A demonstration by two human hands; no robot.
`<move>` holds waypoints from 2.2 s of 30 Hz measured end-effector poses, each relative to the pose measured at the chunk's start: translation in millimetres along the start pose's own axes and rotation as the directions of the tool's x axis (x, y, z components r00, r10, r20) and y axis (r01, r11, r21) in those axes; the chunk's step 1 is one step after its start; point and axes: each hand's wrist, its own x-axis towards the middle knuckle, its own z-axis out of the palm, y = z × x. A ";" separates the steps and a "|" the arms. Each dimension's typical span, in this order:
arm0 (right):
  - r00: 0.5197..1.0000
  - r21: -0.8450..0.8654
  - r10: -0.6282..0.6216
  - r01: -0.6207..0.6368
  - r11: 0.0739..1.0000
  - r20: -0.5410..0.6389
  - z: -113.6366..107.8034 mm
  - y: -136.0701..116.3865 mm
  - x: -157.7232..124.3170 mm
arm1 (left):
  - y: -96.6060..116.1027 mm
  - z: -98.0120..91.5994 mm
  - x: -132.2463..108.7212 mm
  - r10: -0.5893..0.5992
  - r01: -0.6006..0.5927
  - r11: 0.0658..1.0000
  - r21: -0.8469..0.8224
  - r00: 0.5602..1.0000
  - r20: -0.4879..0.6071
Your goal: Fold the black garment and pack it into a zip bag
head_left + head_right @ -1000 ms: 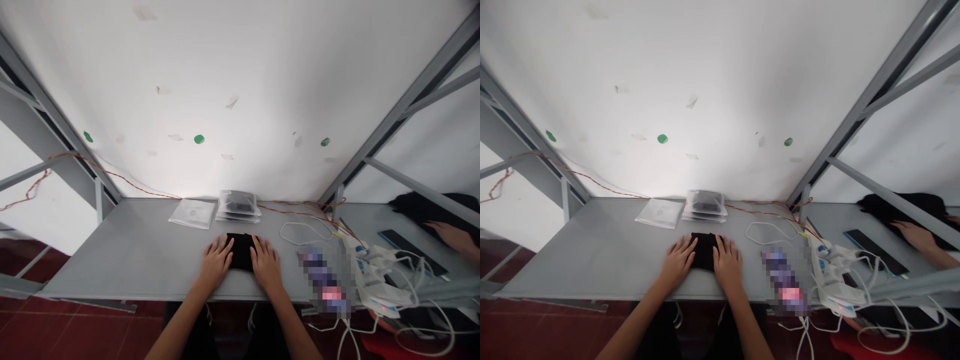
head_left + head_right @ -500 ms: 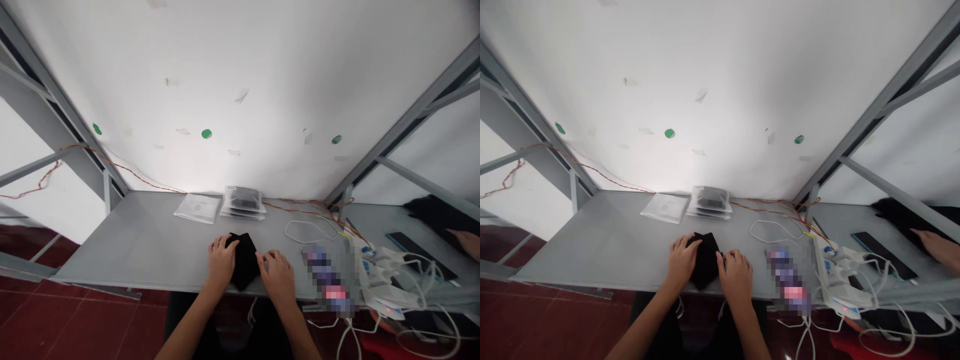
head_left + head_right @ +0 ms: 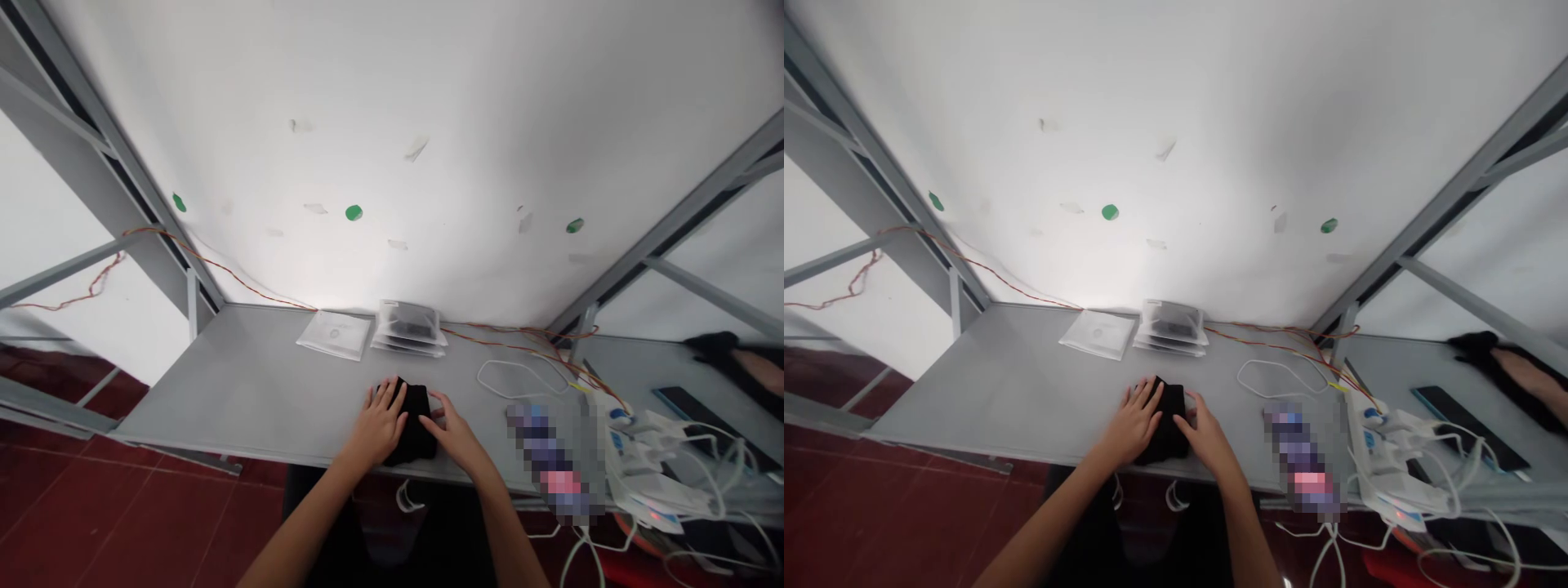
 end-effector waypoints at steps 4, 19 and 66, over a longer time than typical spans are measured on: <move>0.998 0.016 -0.034 0.035 0.999 -0.059 4.0 -1.1 -2.3 | -4.4 -2.7 18.3 0.098 -0.097 0.995 -0.013 0.994 0.046; 0.974 -0.032 -0.151 0.148 0.989 -0.169 9.8 -52.9 -31.5 | -110.4 -47.6 -101.9 -0.115 0.122 0.992 0.045 0.985 -0.128; 0.957 0.037 0.241 -0.250 0.967 0.163 -50.0 -14.8 -22.2 | -5.1 -40.7 -74.0 -0.266 0.291 0.944 0.154 0.950 -0.165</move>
